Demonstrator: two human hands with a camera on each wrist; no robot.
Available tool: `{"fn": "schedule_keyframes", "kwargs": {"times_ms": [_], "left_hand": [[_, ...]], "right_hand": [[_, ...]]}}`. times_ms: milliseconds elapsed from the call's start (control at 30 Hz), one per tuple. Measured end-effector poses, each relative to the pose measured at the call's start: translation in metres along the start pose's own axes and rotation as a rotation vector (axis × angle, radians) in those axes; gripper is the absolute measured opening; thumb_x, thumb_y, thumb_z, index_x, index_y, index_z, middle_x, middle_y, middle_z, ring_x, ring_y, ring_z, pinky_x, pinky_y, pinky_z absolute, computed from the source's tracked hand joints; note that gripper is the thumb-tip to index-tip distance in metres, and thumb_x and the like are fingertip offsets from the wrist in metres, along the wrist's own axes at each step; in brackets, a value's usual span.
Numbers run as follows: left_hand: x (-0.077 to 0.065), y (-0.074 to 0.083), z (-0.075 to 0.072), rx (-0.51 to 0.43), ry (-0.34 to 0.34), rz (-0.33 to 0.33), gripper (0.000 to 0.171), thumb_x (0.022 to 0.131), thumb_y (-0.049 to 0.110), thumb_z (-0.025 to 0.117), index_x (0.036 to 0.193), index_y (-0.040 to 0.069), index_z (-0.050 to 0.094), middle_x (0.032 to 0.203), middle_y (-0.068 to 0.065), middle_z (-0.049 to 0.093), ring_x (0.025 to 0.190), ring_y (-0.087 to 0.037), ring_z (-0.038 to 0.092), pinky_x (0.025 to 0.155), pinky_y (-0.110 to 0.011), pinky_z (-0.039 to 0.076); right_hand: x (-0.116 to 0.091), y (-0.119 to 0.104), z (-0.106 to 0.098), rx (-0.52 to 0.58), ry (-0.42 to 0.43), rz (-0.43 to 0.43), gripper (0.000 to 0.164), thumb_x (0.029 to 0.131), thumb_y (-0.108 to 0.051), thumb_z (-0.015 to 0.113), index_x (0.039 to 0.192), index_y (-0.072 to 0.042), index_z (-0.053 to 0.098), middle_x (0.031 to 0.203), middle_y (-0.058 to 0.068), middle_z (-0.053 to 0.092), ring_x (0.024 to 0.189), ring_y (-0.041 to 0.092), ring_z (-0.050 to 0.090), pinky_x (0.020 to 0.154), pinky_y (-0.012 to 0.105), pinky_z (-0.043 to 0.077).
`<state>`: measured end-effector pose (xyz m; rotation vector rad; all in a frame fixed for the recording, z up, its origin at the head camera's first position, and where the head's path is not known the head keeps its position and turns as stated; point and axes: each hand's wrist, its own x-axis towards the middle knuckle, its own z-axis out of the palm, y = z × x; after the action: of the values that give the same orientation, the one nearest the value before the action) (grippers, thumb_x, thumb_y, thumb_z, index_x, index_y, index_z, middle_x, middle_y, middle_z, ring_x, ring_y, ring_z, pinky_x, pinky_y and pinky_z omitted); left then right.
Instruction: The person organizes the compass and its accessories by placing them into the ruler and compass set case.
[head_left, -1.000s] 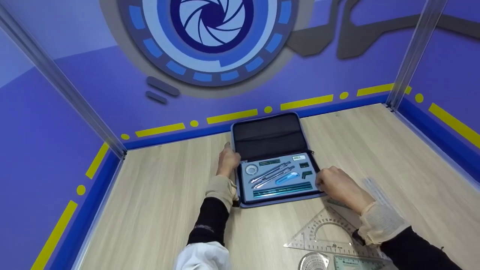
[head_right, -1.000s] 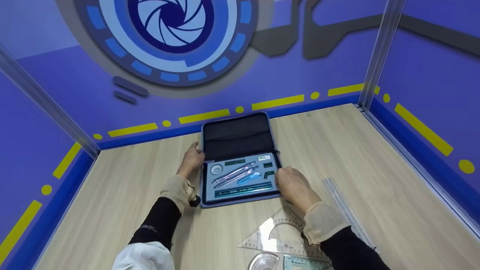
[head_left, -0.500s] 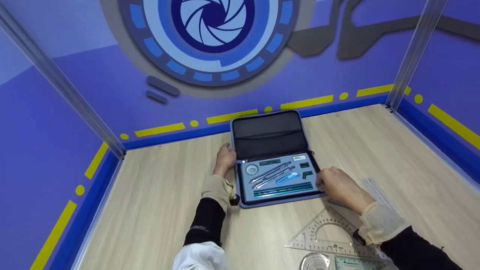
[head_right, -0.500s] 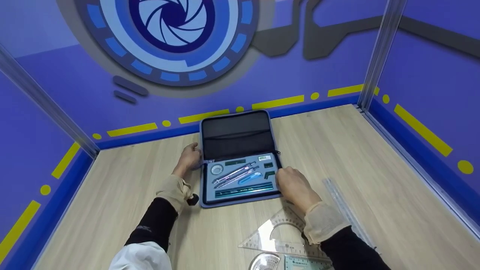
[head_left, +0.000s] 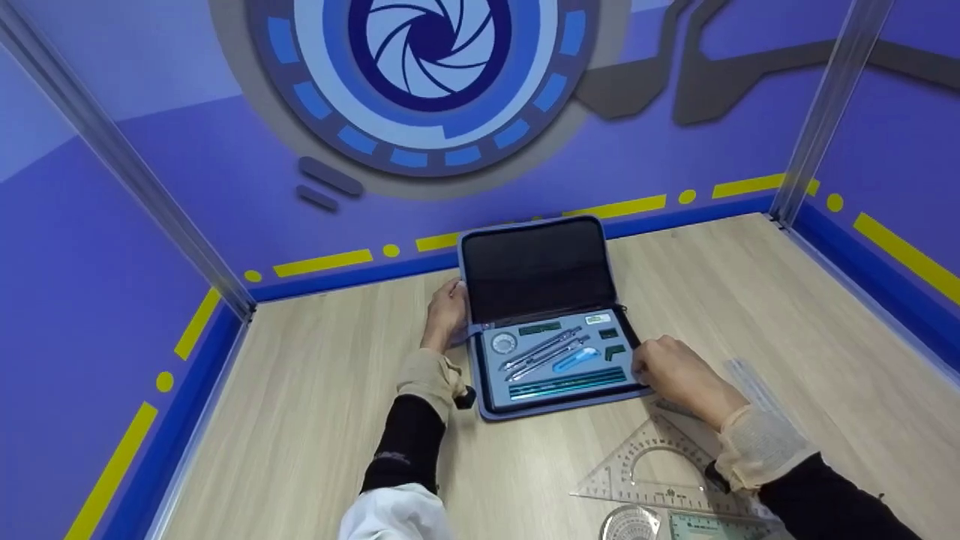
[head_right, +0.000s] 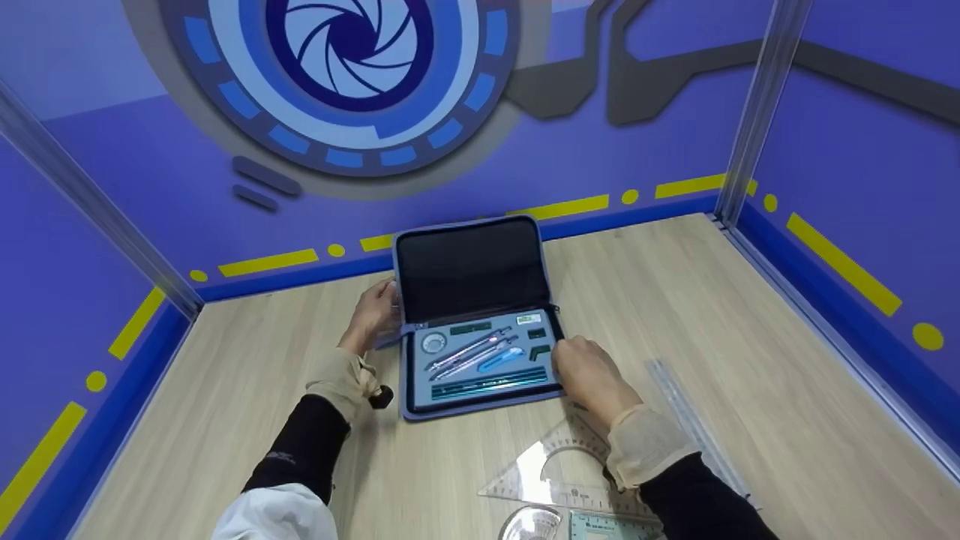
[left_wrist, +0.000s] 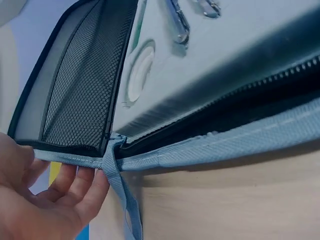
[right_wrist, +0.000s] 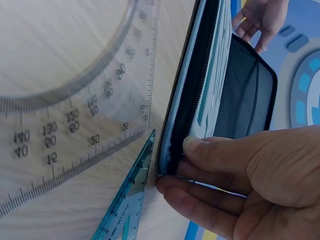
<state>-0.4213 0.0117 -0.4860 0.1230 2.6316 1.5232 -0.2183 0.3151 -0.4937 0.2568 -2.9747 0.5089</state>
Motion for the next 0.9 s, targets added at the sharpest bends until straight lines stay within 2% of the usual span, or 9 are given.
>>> {"fn": "schedule_keyframes", "kwargs": {"times_ms": [67,133,200,333,500,600,667,767,900], "left_hand": [[-0.001,0.001,-0.003,-0.032,0.011,0.004,0.041,0.112,0.03,0.036,0.139,0.008,0.058,0.131,-0.016,0.062,0.118,-0.027,0.059,0.1,-0.041,0.049],[-0.001,0.005,-0.007,-0.055,0.024,0.027,0.041,0.112,0.034,0.036,0.127,0.006,0.062,0.113,-0.014,0.062,0.1,-0.023,0.057,0.088,-0.038,0.048],[-0.001,0.012,-0.01,-0.065,0.043,0.073,0.042,0.112,0.036,0.037,0.123,0.005,0.062,0.105,-0.012,0.06,0.093,-0.021,0.055,0.086,-0.037,0.045],[-0.003,0.027,-0.016,-0.074,0.088,0.182,0.04,0.111,0.037,0.042,0.127,0.006,0.063,0.111,-0.012,0.064,0.098,-0.022,0.058,0.09,-0.039,0.048],[-0.007,0.04,-0.02,-0.045,0.155,0.338,0.032,0.108,0.025,0.053,0.133,0.009,0.065,0.125,-0.013,0.069,0.11,-0.025,0.065,0.096,-0.042,0.053],[-0.012,0.045,-0.022,0.01,0.186,0.408,0.032,0.106,0.021,0.056,0.135,0.013,0.067,0.132,-0.008,0.07,0.114,-0.023,0.067,0.097,-0.041,0.054],[-0.015,0.046,-0.024,0.068,0.209,0.428,0.03,0.106,0.022,0.057,0.132,0.016,0.07,0.131,-0.005,0.071,0.109,-0.019,0.069,0.094,-0.038,0.055],[-0.018,0.047,-0.027,0.179,0.24,0.435,0.028,0.106,0.024,0.057,0.13,0.02,0.073,0.117,-0.005,0.077,0.083,-0.016,0.067,0.077,-0.032,0.053],[-0.022,0.047,-0.029,0.287,0.265,0.429,0.027,0.106,0.025,0.058,0.126,0.022,0.075,0.1,-0.005,0.078,0.058,-0.014,0.048,0.058,-0.028,0.038]], "right_hand": [[0.0,0.0,0.0,0.0,0.005,-0.007,0.015,0.078,0.011,0.068,0.081,-0.001,0.078,0.08,0.012,0.076,0.073,0.025,0.07,0.067,0.043,0.058],[0.0,0.0,0.0,0.001,0.008,-0.008,0.016,0.078,0.011,0.068,0.08,-0.001,0.077,0.08,0.012,0.075,0.071,0.025,0.069,0.066,0.043,0.058],[0.0,0.0,0.0,0.006,0.01,-0.004,0.016,0.078,0.012,0.068,0.08,-0.001,0.078,0.08,0.012,0.075,0.071,0.024,0.069,0.066,0.043,0.058],[0.0,0.0,0.0,0.02,-0.001,0.014,0.016,0.078,0.011,0.067,0.081,-0.001,0.078,0.081,0.013,0.075,0.072,0.024,0.069,0.068,0.044,0.059],[-0.001,-0.001,0.0,0.032,-0.03,0.042,0.015,0.079,0.01,0.067,0.083,0.0,0.077,0.083,0.013,0.075,0.072,0.022,0.067,0.069,0.043,0.058],[-0.002,-0.001,0.001,0.028,-0.031,0.045,0.012,0.081,0.008,0.069,0.084,0.001,0.077,0.084,0.014,0.075,0.071,0.021,0.066,0.068,0.043,0.058],[-0.002,-0.001,0.002,0.027,-0.028,0.041,0.012,0.082,0.008,0.069,0.084,0.0,0.078,0.084,0.014,0.076,0.07,0.021,0.065,0.067,0.042,0.057],[-0.002,0.0,0.002,0.031,-0.023,0.029,0.011,0.083,0.007,0.069,0.086,0.0,0.078,0.085,0.014,0.076,0.07,0.021,0.064,0.067,0.043,0.057],[-0.008,0.005,-0.003,0.097,-0.046,0.026,0.011,0.087,0.004,0.07,0.095,0.003,0.078,0.094,0.018,0.076,0.081,0.027,0.07,0.073,0.045,0.059]]}}
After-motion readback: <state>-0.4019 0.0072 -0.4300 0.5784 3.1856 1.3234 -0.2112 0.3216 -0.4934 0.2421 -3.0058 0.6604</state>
